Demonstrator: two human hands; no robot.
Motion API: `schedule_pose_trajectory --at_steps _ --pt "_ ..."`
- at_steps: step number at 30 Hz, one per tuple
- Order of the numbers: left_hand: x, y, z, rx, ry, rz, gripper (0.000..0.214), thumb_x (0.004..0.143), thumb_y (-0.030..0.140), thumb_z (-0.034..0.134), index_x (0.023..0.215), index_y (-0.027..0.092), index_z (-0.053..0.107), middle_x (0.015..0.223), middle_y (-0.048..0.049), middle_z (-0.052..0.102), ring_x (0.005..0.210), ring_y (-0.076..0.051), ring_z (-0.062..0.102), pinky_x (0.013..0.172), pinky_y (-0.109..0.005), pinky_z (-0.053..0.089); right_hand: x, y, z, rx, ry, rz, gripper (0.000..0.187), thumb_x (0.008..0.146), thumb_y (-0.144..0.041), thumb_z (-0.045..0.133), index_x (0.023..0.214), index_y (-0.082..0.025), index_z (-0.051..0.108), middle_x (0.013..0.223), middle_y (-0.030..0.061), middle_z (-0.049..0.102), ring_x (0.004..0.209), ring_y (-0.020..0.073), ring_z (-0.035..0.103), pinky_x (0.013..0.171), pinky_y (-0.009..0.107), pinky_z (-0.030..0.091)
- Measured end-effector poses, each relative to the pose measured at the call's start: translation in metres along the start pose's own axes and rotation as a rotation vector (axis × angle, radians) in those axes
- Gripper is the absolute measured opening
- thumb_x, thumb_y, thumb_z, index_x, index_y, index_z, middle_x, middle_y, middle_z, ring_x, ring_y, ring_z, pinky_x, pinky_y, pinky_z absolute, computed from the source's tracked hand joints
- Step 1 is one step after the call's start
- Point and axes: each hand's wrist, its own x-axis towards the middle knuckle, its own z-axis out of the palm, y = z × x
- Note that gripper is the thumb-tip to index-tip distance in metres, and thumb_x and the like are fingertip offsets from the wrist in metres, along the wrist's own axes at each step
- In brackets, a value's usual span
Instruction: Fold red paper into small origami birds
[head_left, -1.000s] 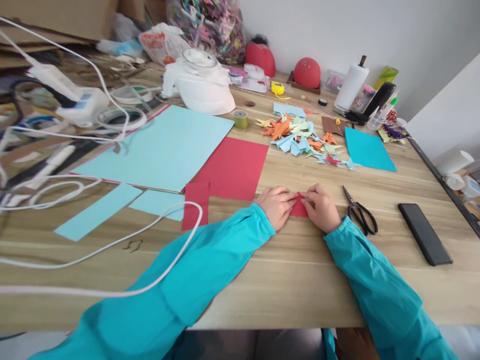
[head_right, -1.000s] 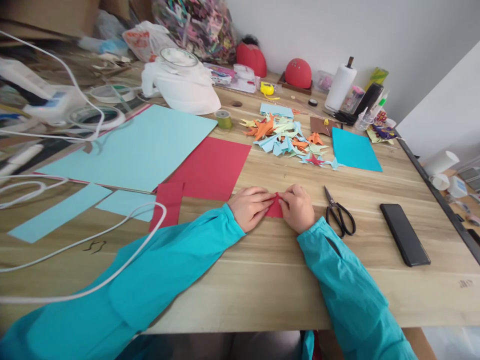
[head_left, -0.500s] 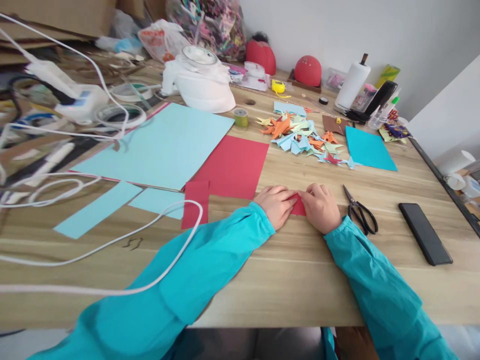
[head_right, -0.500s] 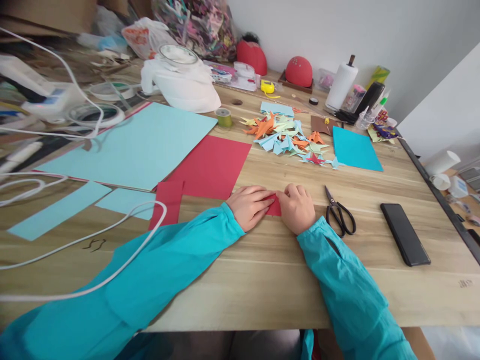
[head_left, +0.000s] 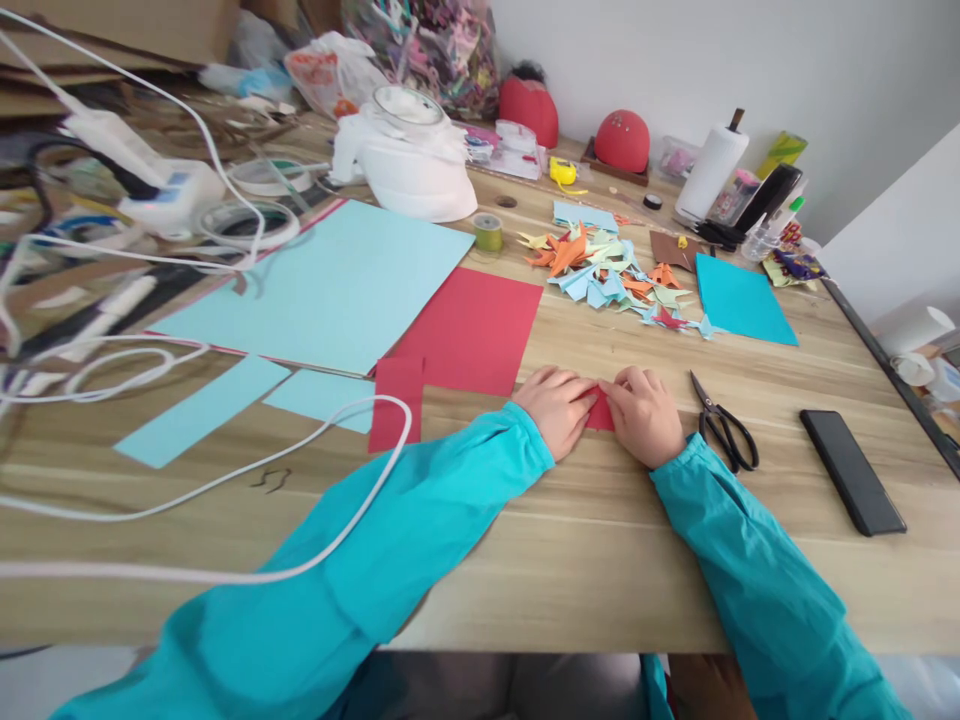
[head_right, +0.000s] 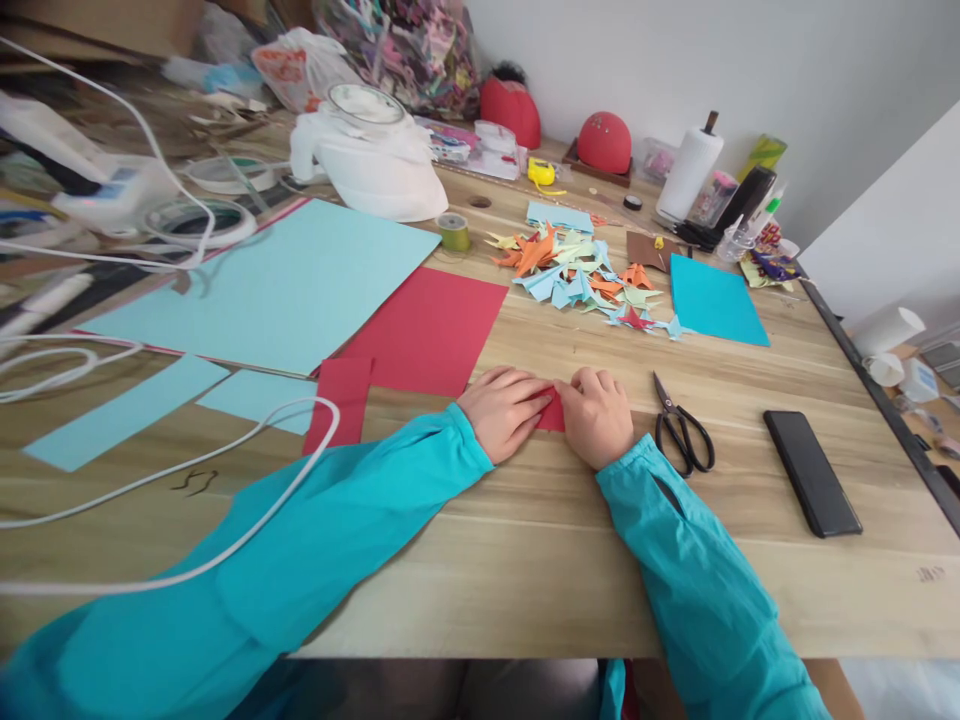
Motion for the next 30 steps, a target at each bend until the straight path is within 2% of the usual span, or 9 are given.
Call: schedule_pose_trajectory --at_steps 9,19,26,30 --pt "0.0012 0.001 -0.0016 0.015 -0.001 0.021 0.032 0.086 0.025 0.042 0.108 0.014 0.062 0.11 -0.0088 0.062 0.103 -0.023 0.051 0.093 -0.04 0.037 0.0004 0.0016 0.0005 0.042 0.013 -0.002 0.03 0.089 -0.022 0.043 0.11 -0.026 0.064 0.094 0.0072 0.057 0.086 0.0205 0.044 0.073 0.031 0.033" --pt "0.0043 0.005 -0.0015 0.136 -0.023 0.057 0.029 0.084 0.025 0.045 0.106 0.015 0.062 0.104 -0.0099 0.063 0.097 -0.024 0.053 0.095 -0.049 0.032 0.0016 0.0001 -0.0028 0.068 -0.019 0.027 0.029 0.089 -0.023 0.043 0.108 -0.025 0.065 0.096 0.0073 0.057 0.087 0.0204 0.045 0.076 0.032 0.034" --pt "0.0056 0.005 -0.0004 0.155 -0.029 0.051 0.027 0.082 0.024 0.047 0.102 0.016 0.064 0.108 -0.0099 0.063 0.098 -0.024 0.053 0.096 -0.05 0.031 0.0012 0.0043 0.0018 0.1 -0.023 0.084 0.033 0.087 -0.024 0.044 0.117 -0.013 0.054 0.105 0.0109 0.057 0.095 0.0225 0.047 0.08 0.033 0.036" --pt "0.0059 0.0053 -0.0009 0.146 -0.034 0.048 0.028 0.082 0.024 0.048 0.103 0.016 0.064 0.112 -0.0097 0.062 0.099 -0.024 0.053 0.096 -0.049 0.032 0.0012 0.0053 0.0023 0.107 -0.035 0.071 0.033 0.087 -0.023 0.044 0.118 -0.015 0.053 0.105 0.0104 0.057 0.096 0.0224 0.047 0.081 0.033 0.035"
